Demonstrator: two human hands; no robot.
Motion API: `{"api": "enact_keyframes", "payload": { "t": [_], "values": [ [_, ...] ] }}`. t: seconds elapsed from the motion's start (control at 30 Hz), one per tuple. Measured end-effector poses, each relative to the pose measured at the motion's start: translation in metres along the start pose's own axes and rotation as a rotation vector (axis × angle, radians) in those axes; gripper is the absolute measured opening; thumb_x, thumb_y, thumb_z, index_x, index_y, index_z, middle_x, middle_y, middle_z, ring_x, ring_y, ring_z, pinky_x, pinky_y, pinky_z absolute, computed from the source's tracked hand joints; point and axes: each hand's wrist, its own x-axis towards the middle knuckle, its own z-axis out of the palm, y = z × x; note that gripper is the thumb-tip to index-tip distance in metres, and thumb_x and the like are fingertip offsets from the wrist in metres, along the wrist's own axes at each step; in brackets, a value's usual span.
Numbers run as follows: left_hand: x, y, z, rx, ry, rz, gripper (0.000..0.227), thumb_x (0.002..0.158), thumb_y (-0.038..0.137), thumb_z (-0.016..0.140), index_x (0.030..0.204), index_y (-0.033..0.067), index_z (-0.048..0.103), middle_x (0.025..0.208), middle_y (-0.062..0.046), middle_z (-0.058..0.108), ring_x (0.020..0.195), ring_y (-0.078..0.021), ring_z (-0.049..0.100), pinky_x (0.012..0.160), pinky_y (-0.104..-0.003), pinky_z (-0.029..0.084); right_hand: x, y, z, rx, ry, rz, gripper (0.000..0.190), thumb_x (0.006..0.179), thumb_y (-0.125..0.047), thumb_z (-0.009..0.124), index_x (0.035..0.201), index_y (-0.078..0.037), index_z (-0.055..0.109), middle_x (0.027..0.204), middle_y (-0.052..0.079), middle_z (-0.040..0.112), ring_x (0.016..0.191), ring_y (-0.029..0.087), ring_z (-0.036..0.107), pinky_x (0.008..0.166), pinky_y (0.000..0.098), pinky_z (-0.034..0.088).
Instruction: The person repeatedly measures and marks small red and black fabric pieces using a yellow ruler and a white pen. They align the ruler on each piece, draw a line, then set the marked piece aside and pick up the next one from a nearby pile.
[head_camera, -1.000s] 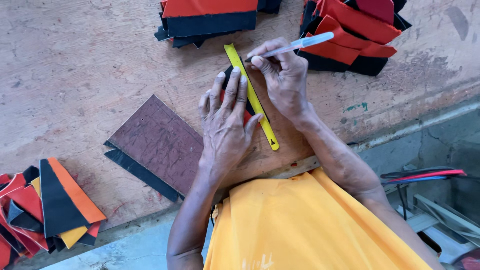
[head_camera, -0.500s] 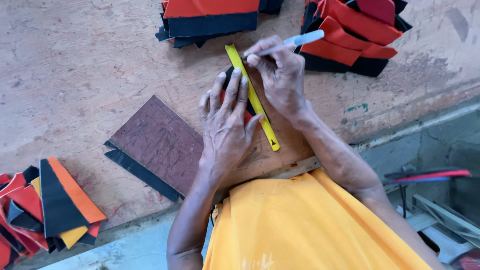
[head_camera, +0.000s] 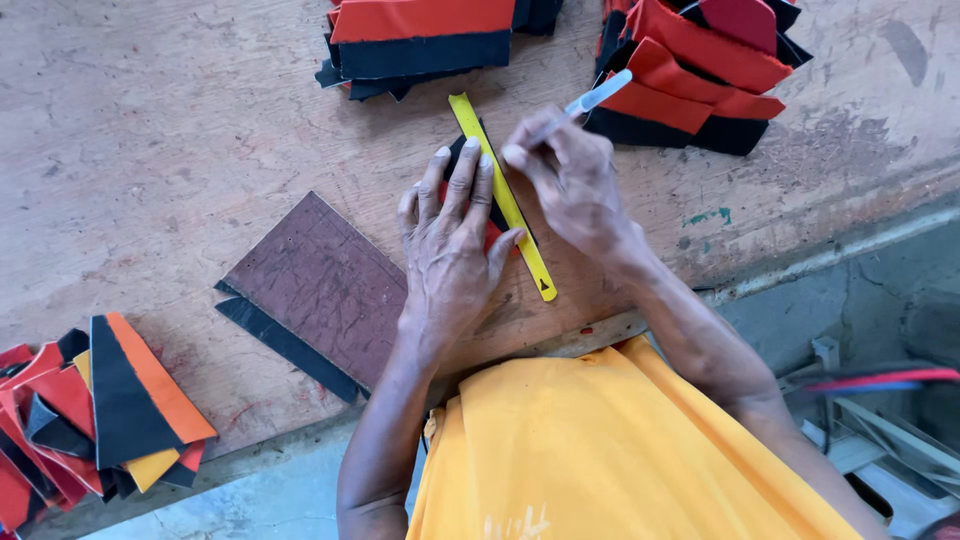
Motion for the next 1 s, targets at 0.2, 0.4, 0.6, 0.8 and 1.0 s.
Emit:
{"api": "enact_keyframes", "payload": {
  "t": [0.2, 0.4, 0.6, 0.8, 1.0],
  "values": [
    [-0.004, -0.021, 0.003, -0.357, 0.18, 0.047, 0.055, 0.103, 0.02, 0.063, 0.155, 0.0082, 0.05, 0.169, -0.017, 0.026, 0.157, -0.0309, 0.027, 0.128, -0.045, 0.032, -0.065, -0.019, -0.018, -0.214, -0.113, 0.216, 0.005, 0.112, -0.01, 0.053, 0.112, -0.006, 0.056, 0.091, 0.011, 0.055, 0.077, 0.019, 0.056, 0.067, 0.0315, 0.047],
    [-0.001, -0.046, -0.01, -0.293, 0.39, -0.165, 0.035, 0.111, 0.006, 0.057, 0.146, 0.0046, 0.058, 0.145, -0.013, 0.053, 0.136, -0.0256, 0.053, 0.115, -0.038, 0.049, -0.092, -0.031, -0.005, -0.409, -0.039, 0.18, 0.038, 0.092, -0.025, 0.08, 0.111, 0.001, 0.059, 0.093, 0.011, 0.06, 0.07, 0.021, 0.061, 0.06, 0.035, 0.05],
    [-0.002, -0.033, -0.01, -0.181, 0.361, -0.122, 0.029, 0.106, 0.007, 0.061, 0.134, -0.0009, 0.066, 0.119, -0.015, 0.055, 0.112, -0.0286, 0.054, 0.099, -0.041, 0.048, -0.115, -0.007, -0.033, -0.524, 0.214, 0.199, 0.022, 0.097, -0.011, 0.079, 0.108, 0.001, 0.063, 0.093, 0.012, 0.061, 0.078, 0.023, 0.062, 0.068, 0.0375, 0.051],
    [-0.004, -0.028, -0.01, -0.142, 0.393, -0.111, 0.022, 0.107, 0.009, 0.062, 0.126, 0.0, 0.069, 0.119, -0.016, 0.056, 0.113, -0.0308, 0.054, 0.1, -0.042, 0.047, -0.124, 0.002, -0.039, -0.588, 0.357, 0.152, 0.015, 0.104, -0.008, 0.076, 0.109, 0.001, 0.064, 0.097, 0.014, 0.061, 0.085, 0.028, 0.062, 0.074, 0.0407, 0.05],
    [-0.001, -0.03, -0.007, -0.137, 0.413, -0.113, 0.018, 0.108, 0.008, 0.061, 0.122, 0.0003, 0.069, 0.119, -0.014, 0.058, 0.114, -0.0299, 0.056, 0.102, -0.042, 0.047, -0.122, 0.0, -0.043, -0.493, 0.345, 0.177, 0.024, 0.101, -0.01, 0.079, 0.119, 0.001, 0.067, 0.096, 0.014, 0.06, 0.081, 0.027, 0.059, 0.072, 0.0397, 0.049]
  ]
}}
